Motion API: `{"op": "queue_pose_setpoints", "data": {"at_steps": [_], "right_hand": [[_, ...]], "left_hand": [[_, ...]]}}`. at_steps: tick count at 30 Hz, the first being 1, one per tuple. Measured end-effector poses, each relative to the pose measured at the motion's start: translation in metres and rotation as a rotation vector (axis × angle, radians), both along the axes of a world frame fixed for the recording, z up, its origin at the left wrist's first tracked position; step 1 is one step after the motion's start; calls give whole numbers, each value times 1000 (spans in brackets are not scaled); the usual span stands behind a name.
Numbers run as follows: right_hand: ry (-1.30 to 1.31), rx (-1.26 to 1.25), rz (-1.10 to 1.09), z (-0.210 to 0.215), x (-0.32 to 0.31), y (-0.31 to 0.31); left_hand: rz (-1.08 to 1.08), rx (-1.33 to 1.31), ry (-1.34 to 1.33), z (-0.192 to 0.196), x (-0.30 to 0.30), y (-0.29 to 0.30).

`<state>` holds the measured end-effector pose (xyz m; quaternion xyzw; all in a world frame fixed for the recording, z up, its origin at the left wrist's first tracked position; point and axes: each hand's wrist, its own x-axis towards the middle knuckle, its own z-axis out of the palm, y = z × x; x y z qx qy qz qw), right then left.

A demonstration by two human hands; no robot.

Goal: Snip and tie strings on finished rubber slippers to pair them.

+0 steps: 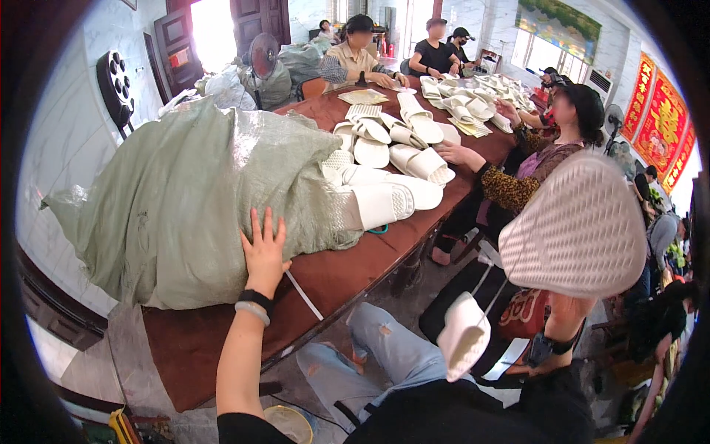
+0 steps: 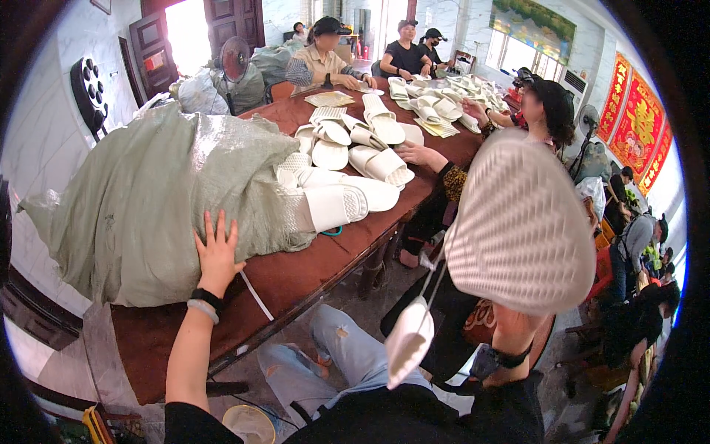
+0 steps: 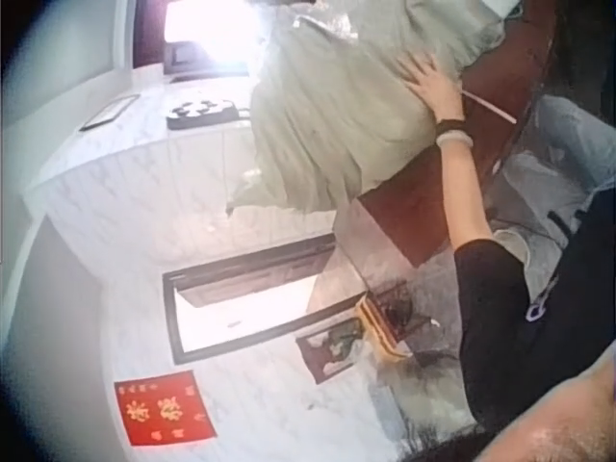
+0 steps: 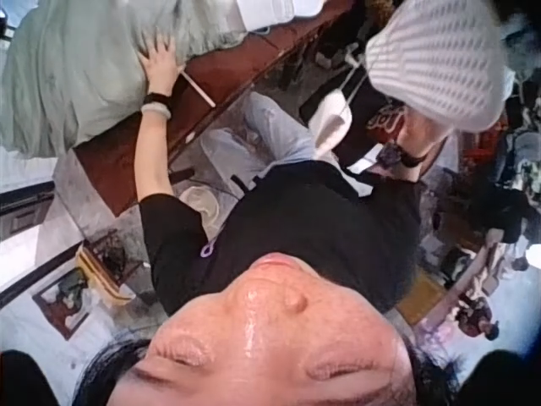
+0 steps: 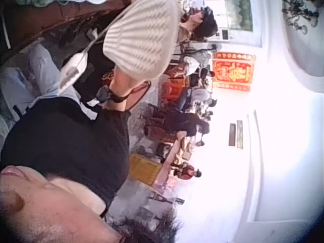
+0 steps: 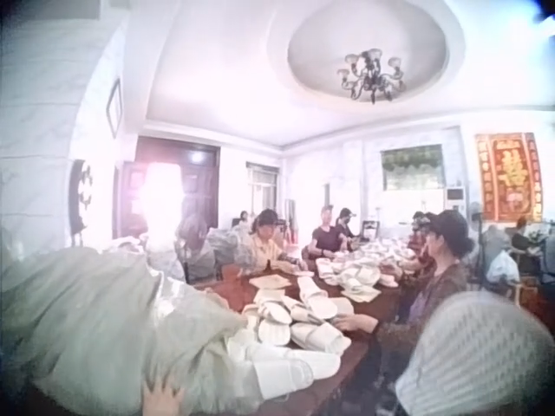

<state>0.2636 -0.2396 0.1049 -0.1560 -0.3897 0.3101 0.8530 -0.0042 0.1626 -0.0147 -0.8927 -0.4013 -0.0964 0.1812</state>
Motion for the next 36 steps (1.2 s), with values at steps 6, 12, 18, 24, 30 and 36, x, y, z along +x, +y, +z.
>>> {"op": "queue_pose_setpoints", "data": {"at_steps": [6,12,18,24,30,36], "right_hand": [[-33,200,217,44,1,82],[-25,-51,371,68,-61,186],[46,-266,539,3,-71,232],[-79,-380,705,-16,-71,214],[-551,-567,559,-96,-51,161],[-1000,-276,423,-133,-72,182]], "left_hand": [[-142,57,51,-27,-21,-15],[-249,-260,-348,-9,-49,-48],[-66,-1131,-1249,-26,-45,-124],[-63,-398,-657,-101,-46,-110],[201,-484,-1103,-52,-17,-129],[520,-451,-1013,-41,-57,-160]]}}
